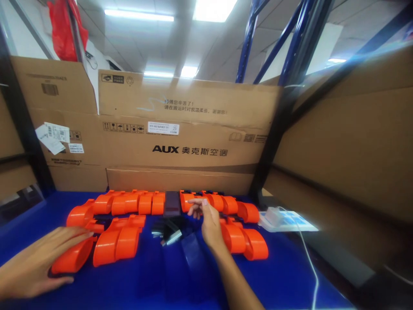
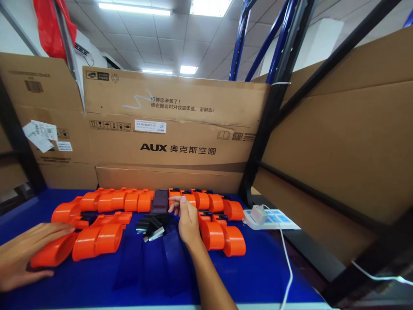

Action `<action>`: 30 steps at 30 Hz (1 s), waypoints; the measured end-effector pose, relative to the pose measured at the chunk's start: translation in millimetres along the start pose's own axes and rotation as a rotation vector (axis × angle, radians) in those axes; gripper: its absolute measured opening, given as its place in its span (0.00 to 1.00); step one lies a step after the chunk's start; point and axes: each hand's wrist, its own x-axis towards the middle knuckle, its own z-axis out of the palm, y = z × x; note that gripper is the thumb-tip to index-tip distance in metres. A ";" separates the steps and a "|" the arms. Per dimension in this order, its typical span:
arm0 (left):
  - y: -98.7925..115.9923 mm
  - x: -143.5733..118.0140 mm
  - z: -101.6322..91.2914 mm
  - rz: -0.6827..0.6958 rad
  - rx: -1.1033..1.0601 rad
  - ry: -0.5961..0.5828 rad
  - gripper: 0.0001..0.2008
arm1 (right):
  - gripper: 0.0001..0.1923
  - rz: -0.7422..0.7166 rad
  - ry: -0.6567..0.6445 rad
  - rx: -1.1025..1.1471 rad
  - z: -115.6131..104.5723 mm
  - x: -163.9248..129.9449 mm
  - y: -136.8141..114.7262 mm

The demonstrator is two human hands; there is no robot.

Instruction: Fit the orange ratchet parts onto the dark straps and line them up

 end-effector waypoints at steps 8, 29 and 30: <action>-32.7 0.5 -12.6 0.182 0.124 -0.125 0.41 | 0.27 -0.007 0.017 0.005 -0.1 -1.3 -1.9; 128.8 147.7 91.1 0.359 -0.217 0.176 0.40 | 0.18 0.106 -0.253 -0.129 16.9 -7.7 6.2; 133.2 151.6 97.2 0.350 -0.258 0.177 0.40 | 0.20 0.127 -0.231 -0.094 18.0 -8.2 7.3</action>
